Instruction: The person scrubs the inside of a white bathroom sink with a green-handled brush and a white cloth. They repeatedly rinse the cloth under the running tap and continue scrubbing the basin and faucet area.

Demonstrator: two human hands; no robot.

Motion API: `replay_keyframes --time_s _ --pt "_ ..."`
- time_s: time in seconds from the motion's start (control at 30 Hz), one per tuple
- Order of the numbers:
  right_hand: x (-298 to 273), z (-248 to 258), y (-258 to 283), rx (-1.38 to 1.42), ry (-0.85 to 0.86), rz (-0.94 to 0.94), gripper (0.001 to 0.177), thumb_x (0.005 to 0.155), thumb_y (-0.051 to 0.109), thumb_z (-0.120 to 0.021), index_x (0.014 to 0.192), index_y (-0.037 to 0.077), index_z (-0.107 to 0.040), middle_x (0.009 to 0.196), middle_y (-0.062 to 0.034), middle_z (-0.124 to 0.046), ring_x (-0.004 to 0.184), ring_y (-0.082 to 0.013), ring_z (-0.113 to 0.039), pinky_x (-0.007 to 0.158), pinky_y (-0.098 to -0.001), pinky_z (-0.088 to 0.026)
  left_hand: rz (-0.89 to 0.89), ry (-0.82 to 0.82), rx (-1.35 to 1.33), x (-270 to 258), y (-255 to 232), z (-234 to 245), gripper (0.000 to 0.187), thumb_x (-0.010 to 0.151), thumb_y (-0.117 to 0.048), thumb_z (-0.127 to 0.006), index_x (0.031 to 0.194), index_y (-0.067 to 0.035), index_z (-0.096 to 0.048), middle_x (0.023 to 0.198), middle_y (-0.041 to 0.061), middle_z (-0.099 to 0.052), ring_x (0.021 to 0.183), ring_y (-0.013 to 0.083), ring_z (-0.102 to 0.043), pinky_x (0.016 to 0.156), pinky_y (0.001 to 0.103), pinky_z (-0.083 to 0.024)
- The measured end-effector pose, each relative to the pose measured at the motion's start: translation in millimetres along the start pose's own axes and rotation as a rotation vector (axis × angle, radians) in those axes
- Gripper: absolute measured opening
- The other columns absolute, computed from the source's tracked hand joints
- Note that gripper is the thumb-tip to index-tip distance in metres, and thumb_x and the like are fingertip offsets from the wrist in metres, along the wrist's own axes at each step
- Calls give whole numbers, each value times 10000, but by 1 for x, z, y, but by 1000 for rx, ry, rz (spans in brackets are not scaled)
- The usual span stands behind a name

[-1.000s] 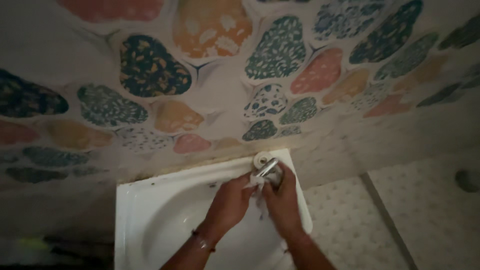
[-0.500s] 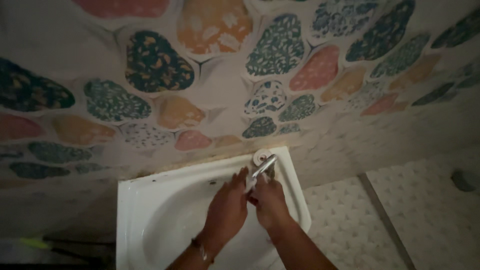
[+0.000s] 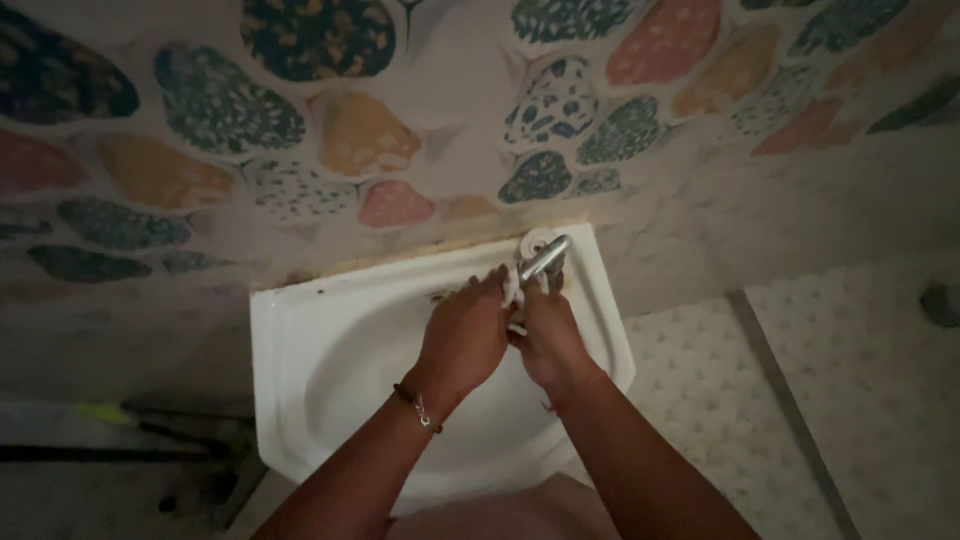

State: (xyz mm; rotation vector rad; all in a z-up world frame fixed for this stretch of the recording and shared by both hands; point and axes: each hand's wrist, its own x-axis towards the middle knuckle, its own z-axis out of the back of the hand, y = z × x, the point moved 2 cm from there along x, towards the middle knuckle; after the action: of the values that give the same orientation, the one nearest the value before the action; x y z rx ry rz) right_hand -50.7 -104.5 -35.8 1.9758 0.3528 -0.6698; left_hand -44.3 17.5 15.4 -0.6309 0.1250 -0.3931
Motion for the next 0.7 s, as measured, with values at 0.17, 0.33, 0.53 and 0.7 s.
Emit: replay_keyframes --time_s 0.17,0.33,0.53,0.7 --pt "0 2 -4 -76 -75 8 380 1047 352 -419 1193 60 -613 1012 -44 -676 891 -192 -634 895 -416 -535 40 0 -10 -9 -5 5 584 885 -15 -549 1465 -1 -478 1085 276 -694 966 430 -681 832 508 -531" --pt "28 10 -11 -7 -51 59 351 1074 370 -431 1090 55 -585 919 -96 -608 797 -225 -563 766 -432 -494 -104 -79 16 3 5 -8 492 918 -25 -605 1382 90 -490 1131 296 -686 1089 451 -657 947 505 -517" --pt "10 8 -3 -49 -100 -32 286 1044 335 -470 1078 94 -619 885 -43 -577 831 -191 -563 824 -411 -508 -65 -35 13 -9 5 -6 692 809 22 -559 1489 65 -443 1274 274 -642 1193 481 -582 978 514 -472" --pt "15 4 4 -36 -80 2 247 1049 331 -453 1098 132 -591 886 -44 -564 819 -197 -523 818 -431 -475 -99 -64 120 6 7 -12 489 985 -130 -594 1412 77 -475 1368 291 -596 1238 485 -569 1002 526 -469"
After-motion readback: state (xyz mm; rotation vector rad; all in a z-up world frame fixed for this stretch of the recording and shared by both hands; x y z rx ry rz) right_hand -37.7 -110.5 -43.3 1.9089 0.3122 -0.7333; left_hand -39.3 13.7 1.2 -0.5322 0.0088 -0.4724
